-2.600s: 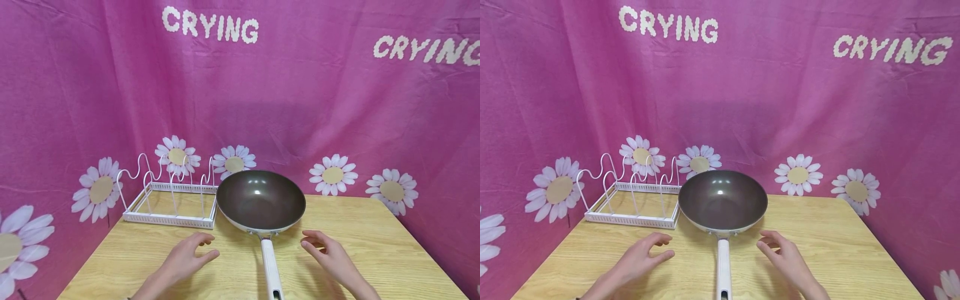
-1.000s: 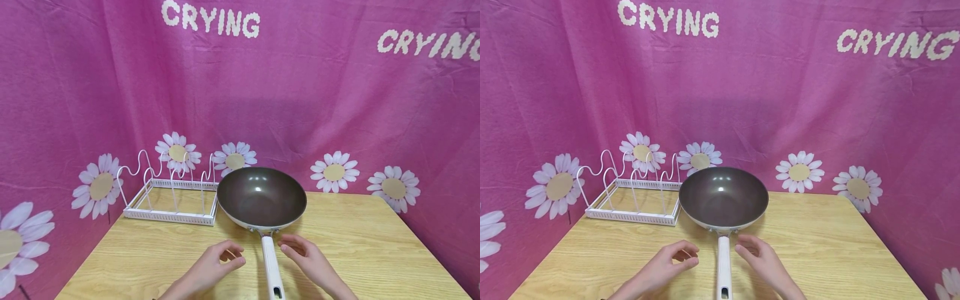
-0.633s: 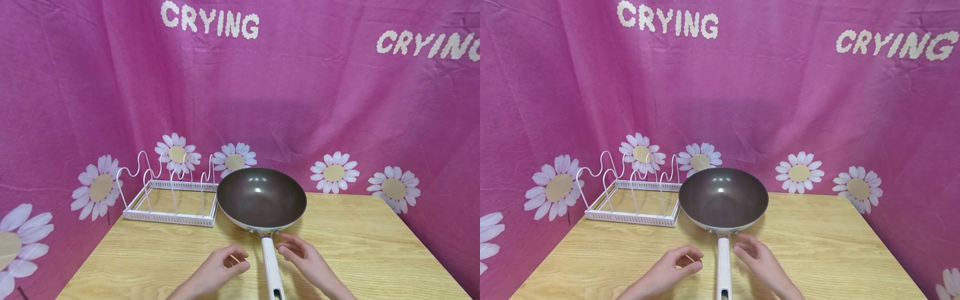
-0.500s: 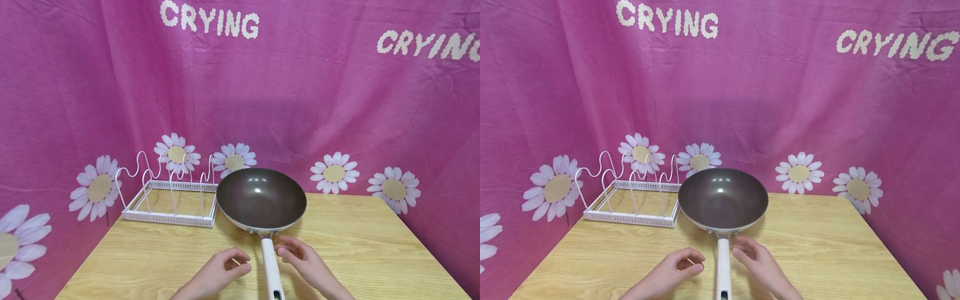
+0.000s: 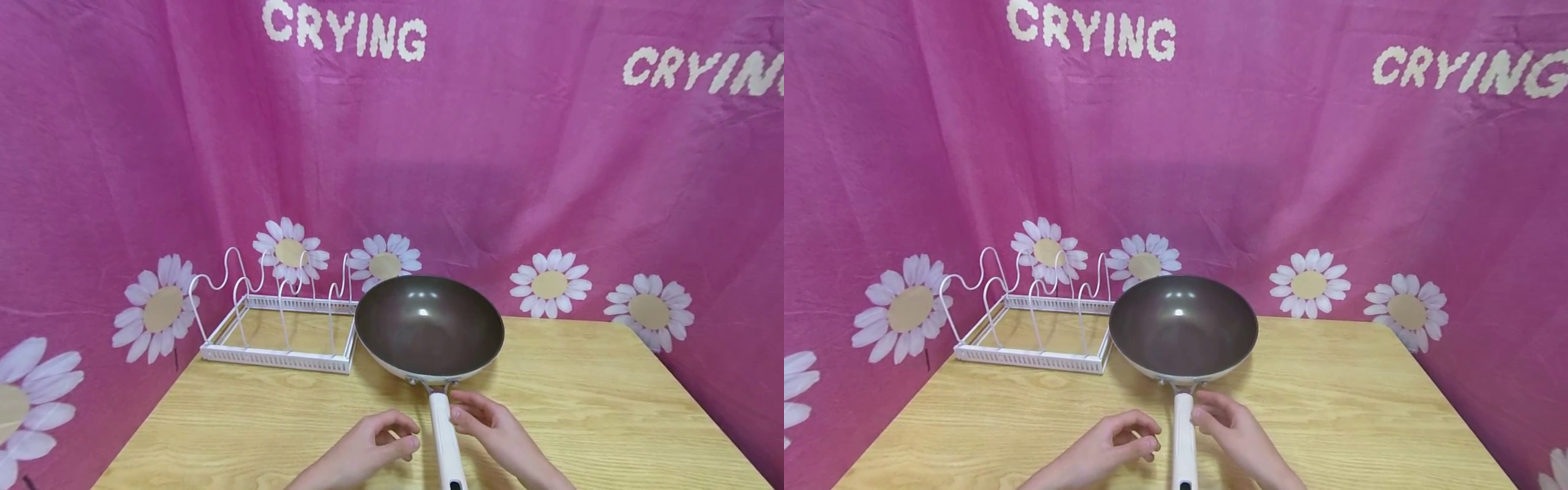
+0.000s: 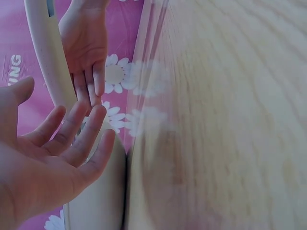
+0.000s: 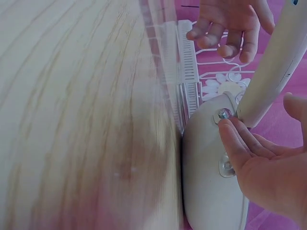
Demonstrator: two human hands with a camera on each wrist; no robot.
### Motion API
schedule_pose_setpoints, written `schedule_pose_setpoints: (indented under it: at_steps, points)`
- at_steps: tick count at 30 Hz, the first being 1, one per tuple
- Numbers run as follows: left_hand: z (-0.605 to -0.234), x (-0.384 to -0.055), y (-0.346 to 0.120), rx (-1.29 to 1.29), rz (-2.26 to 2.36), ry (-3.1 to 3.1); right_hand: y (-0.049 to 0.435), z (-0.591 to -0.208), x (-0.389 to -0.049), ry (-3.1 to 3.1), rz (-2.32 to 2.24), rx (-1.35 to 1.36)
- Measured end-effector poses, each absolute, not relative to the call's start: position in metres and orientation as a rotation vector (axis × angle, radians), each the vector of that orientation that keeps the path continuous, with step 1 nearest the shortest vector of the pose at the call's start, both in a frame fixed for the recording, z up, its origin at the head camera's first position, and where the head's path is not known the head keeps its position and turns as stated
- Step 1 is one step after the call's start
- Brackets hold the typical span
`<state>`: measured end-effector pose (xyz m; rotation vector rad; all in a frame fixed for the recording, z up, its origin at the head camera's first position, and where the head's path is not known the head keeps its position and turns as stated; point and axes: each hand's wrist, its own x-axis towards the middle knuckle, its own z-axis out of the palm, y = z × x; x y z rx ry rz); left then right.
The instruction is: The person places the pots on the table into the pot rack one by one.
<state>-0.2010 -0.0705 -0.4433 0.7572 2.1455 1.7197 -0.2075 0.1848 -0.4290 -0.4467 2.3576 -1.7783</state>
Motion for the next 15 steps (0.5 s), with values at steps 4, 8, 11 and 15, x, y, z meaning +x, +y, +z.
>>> schedule_pose_setpoints:
  at_steps: [4, 8, 11, 15]
  points:
    - [-0.443, -0.202, -0.068, 0.785, 1.748, 2.069, 0.183, -0.428, -0.208, 2.342, -1.782, -0.455]
    - [-0.443, -0.199, -0.064, 0.814, 1.742, 2.009, 0.183, -0.429, -0.208, 2.293, -1.794, -0.469]
    - [-0.443, -0.198, -0.061, 0.828, 1.734, 1.942, 0.184, -0.431, -0.209, 2.258, -1.797, -0.478]
    - [-0.443, -0.194, -0.054, 0.817, 1.721, 1.879, 0.184, -0.433, -0.209, 2.211, -1.800, -0.472]
